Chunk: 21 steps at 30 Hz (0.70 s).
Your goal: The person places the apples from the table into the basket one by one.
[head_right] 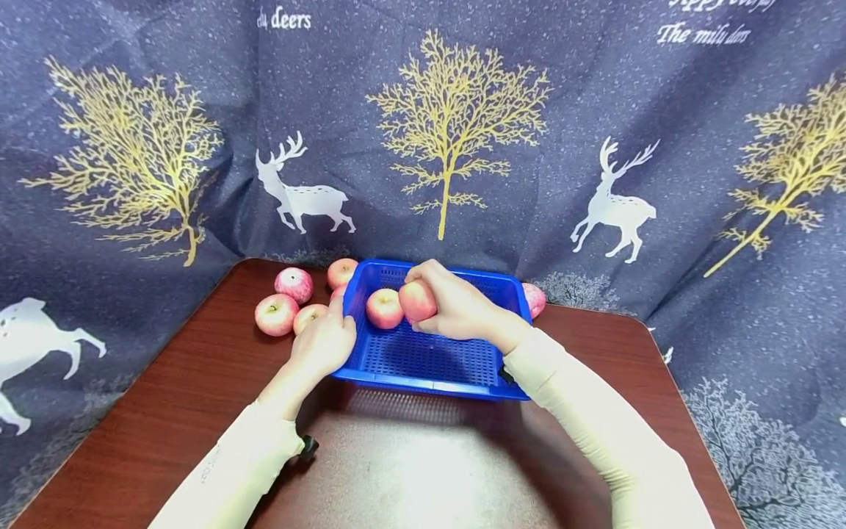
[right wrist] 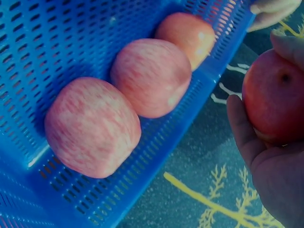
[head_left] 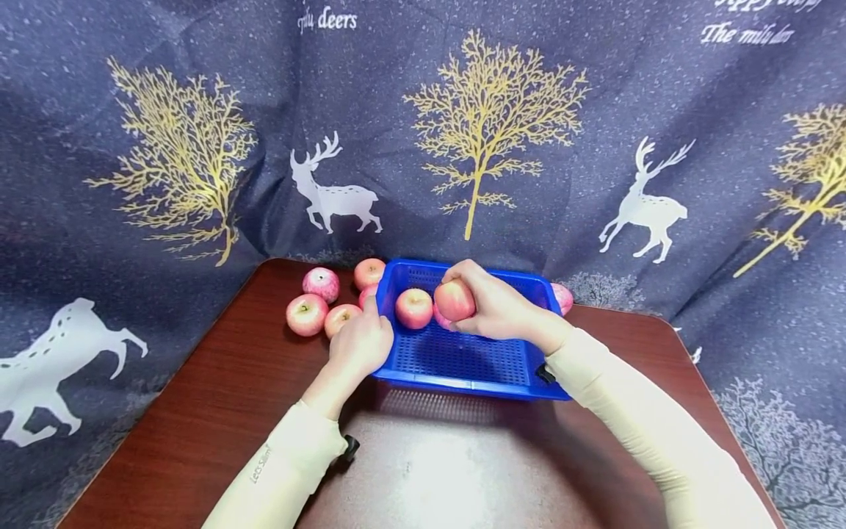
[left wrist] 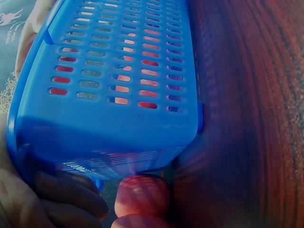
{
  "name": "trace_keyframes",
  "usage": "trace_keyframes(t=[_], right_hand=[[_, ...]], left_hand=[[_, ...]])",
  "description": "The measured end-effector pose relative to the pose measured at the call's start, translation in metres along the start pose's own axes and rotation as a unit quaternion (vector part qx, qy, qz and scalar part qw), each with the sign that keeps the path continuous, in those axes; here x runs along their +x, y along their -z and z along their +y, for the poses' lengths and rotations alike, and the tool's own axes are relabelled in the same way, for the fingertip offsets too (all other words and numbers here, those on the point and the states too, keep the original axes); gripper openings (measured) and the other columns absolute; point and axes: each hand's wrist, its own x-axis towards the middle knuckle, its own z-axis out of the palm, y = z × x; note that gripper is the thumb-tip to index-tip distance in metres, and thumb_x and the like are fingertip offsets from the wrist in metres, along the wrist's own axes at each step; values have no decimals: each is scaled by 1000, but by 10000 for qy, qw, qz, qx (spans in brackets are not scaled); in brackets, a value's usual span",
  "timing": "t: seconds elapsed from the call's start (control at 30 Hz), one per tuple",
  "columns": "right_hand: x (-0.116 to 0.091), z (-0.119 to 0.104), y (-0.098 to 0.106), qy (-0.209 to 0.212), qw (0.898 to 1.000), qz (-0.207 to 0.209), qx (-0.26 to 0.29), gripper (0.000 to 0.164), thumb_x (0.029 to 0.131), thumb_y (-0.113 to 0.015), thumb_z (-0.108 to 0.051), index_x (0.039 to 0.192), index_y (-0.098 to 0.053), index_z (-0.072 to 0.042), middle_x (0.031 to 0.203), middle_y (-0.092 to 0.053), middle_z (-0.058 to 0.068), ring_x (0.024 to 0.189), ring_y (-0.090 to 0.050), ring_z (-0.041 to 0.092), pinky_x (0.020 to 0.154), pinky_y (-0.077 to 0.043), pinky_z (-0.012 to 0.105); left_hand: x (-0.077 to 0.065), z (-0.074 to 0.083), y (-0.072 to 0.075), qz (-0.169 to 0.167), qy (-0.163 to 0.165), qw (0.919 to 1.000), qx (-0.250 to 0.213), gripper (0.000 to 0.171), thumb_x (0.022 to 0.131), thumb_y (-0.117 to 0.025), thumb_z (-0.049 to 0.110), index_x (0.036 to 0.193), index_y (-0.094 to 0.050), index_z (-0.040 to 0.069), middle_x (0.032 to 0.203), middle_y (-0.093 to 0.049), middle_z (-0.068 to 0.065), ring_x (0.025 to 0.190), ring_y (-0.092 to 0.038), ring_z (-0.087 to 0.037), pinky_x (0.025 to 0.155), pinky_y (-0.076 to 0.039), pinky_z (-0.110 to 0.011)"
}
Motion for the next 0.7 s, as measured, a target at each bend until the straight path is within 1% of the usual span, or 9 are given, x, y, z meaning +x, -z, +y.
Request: trace_keyframes(t=[0.07, 0.27, 0.43, 0.53, 0.6, 0.7], right_hand=[[1, -1, -4, 116, 9999, -97, -72, 68, 70, -88, -32, 122, -46, -21, 113, -51, -11, 96, -53, 6, 84, -46, 30], [4, -2, -16, 674, 9969, -286, -273, 67, 67, -89, -32, 119, -49, -17, 115, -51, -10, 102, -49, 5, 91, -42, 28], [6, -3, -27, 1011, 9934, -454, -291, 64, 70, -88, -36, 119, -50, -16, 117, -52, -8, 106, -49, 6, 91, -42, 29], [9, -1, -35, 1227, 9903, -587, -278, 64, 72, -86, -38, 120, -51, -14, 117, -53, -6, 107, -50, 9, 93, -41, 31], [11, -1, -41, 1293, 9886, -678, -366, 65, 72, -85, -40, 121, -52, -13, 116, -54, -6, 105, -50, 9, 95, -39, 31], [14, 0, -49, 1257, 9872, -823, -534, 68, 71, -85, -41, 123, -50, -15, 113, -53, -8, 103, -49, 9, 95, -38, 32]], left_hand=[[0, 1, 1, 5, -13, 10000, -16, 52, 99, -39, 34, 144, -35, 7, 97, -66, -17, 84, -63, -36, 69, -48, -55], [0, 1, 1, -32, -22, 10000, -10, 53, 100, -39, 34, 145, -35, 7, 99, -66, -17, 86, -63, -36, 72, -48, -55], [0, 0, 1, -58, -36, 10000, -46, 55, 99, -40, 33, 147, -34, 7, 98, -66, -16, 85, -63, -36, 71, -48, -55], [0, 0, 1, -77, -50, 10000, -30, 55, 99, -40, 32, 147, -33, 5, 97, -66, -16, 85, -63, -36, 70, -48, -54], [0, 0, 2, -71, -27, 10000, -14, 54, 99, -39, 33, 146, -34, 6, 96, -66, -16, 84, -63, -36, 69, -49, -54], [0, 1, 3, -99, 7, 9999, 17, 54, 100, -39, 33, 145, -34, 6, 96, -66, -16, 84, -63, -36, 68, -49, -54]])
